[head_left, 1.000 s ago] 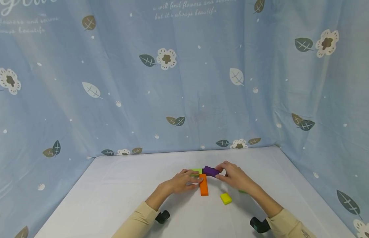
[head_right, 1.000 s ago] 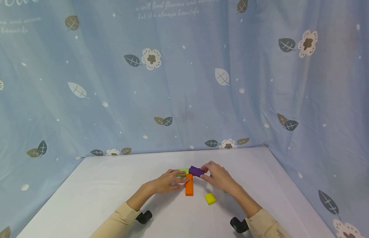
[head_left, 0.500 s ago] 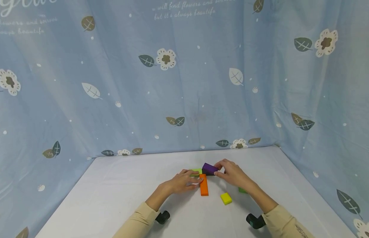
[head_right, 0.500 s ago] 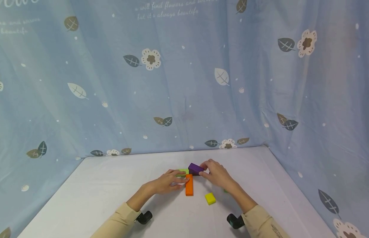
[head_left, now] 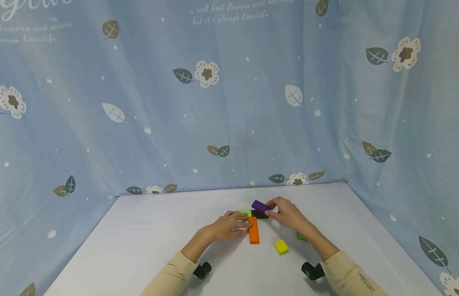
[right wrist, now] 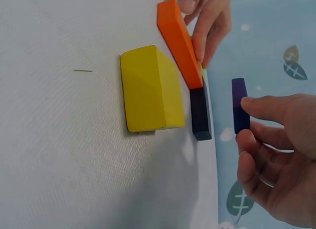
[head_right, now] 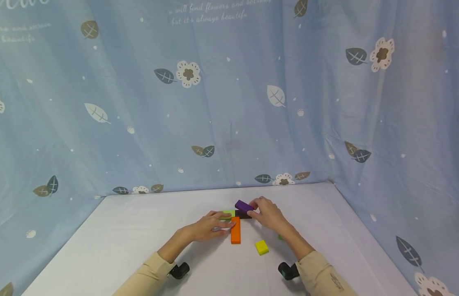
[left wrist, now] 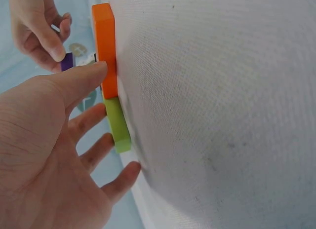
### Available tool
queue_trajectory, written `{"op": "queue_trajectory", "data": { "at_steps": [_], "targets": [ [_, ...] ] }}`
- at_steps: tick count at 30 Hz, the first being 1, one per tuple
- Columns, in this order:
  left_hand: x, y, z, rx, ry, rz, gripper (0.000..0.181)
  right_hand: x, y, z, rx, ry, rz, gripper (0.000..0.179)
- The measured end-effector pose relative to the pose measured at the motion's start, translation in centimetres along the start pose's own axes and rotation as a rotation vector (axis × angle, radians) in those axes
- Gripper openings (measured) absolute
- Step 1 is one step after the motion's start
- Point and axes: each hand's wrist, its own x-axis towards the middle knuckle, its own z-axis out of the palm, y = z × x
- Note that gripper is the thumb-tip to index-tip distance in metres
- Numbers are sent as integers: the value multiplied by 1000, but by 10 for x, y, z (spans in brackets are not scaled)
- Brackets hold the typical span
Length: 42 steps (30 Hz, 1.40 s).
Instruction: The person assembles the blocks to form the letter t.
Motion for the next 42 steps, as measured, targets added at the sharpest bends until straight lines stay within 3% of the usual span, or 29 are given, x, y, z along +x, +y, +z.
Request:
{"op": "queue_trajectory", "data": {
  "at_steps": [24, 42],
  "targets": [
    [0, 0, 1, -10, 1, 10, 37, 27, 5, 21, -15, -11, 127, 30],
    [0, 1, 0, -4, 9, 12, 37, 36, -2, 28, -17, -17, 164, 32]
  ]
}}
